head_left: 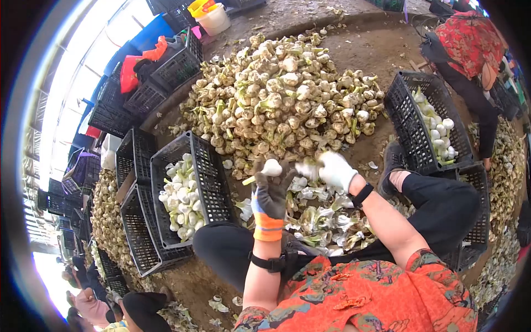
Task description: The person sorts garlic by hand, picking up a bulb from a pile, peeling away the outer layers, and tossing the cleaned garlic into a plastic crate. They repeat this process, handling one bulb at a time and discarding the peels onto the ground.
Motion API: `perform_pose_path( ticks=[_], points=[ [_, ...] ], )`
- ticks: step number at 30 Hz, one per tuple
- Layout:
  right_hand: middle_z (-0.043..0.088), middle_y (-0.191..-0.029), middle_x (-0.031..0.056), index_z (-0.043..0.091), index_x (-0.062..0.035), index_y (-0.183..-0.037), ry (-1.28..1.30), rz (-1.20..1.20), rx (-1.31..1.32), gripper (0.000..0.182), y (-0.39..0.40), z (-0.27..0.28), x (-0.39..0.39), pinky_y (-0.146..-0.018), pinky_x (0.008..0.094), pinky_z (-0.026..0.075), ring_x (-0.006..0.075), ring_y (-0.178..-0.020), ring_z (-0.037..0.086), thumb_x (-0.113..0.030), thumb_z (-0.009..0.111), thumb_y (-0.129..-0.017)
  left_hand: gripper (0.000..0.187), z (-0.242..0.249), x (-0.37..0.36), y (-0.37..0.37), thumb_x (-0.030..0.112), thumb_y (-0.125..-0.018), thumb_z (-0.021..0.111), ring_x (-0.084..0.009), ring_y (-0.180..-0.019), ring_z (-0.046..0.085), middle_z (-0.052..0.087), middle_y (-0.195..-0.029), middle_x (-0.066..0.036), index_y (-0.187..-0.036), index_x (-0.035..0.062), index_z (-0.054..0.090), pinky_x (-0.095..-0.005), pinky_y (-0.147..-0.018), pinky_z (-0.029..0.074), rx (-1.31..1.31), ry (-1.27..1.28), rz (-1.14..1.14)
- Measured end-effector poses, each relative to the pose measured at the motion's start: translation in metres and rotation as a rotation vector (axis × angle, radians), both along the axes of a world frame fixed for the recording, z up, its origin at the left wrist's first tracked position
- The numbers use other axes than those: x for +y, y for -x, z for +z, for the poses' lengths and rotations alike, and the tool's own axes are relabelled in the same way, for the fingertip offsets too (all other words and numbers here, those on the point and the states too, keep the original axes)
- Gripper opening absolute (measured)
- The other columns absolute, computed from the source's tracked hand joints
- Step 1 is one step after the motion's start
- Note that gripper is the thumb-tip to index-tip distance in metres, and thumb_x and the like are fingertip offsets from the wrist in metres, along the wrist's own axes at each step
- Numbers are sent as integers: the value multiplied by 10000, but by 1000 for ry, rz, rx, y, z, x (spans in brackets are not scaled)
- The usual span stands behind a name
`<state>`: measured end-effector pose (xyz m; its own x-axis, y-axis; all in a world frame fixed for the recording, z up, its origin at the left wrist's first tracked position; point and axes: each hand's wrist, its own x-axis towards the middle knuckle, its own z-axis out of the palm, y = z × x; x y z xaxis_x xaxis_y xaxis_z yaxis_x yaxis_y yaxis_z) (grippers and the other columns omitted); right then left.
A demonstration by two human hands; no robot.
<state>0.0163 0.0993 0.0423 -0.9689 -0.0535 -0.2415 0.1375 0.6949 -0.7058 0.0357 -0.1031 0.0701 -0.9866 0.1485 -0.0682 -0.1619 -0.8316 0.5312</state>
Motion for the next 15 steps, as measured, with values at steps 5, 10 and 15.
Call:
perform_pose_path(
  ticks=[5, 10, 15],
  points=[
    [597, -957, 246, 598, -13, -968, -181, 65, 123, 314, 36, -74, -8, -833, 450, 460, 407, -933, 573, -266, 556, -786, 520, -21, -74, 38, 345, -899, 577, -259, -990, 620, 585, -1108, -178, -1275, 21, 421, -322, -825, 564, 60, -357, 187],
    [506, -1187, 258, 516, -66, -1192, -155, -220, 303, 415, 150, -70, -37, -903, 448, 433, 415, -1073, 515, -188, 536, -796, 507, 12, -92, 48, 430, -891, 558, -271, -1052, 583, 578, -1149, -130, -1232, 65, 468, -420, -895, 521, -252, -204, 545],
    [585, -1093, 197, 569, -50, -1115, -1, -311, 226, 327, 175, -81, -38, -848, 384, 476, 329, -1002, 589, -114, 572, -794, 301, -41, -55, 51, 277, -919, 546, -247, -932, 592, 590, -1052, -83, -1163, 101, 528, -389, -806, 535, -282, -11, 215]
  ],
)
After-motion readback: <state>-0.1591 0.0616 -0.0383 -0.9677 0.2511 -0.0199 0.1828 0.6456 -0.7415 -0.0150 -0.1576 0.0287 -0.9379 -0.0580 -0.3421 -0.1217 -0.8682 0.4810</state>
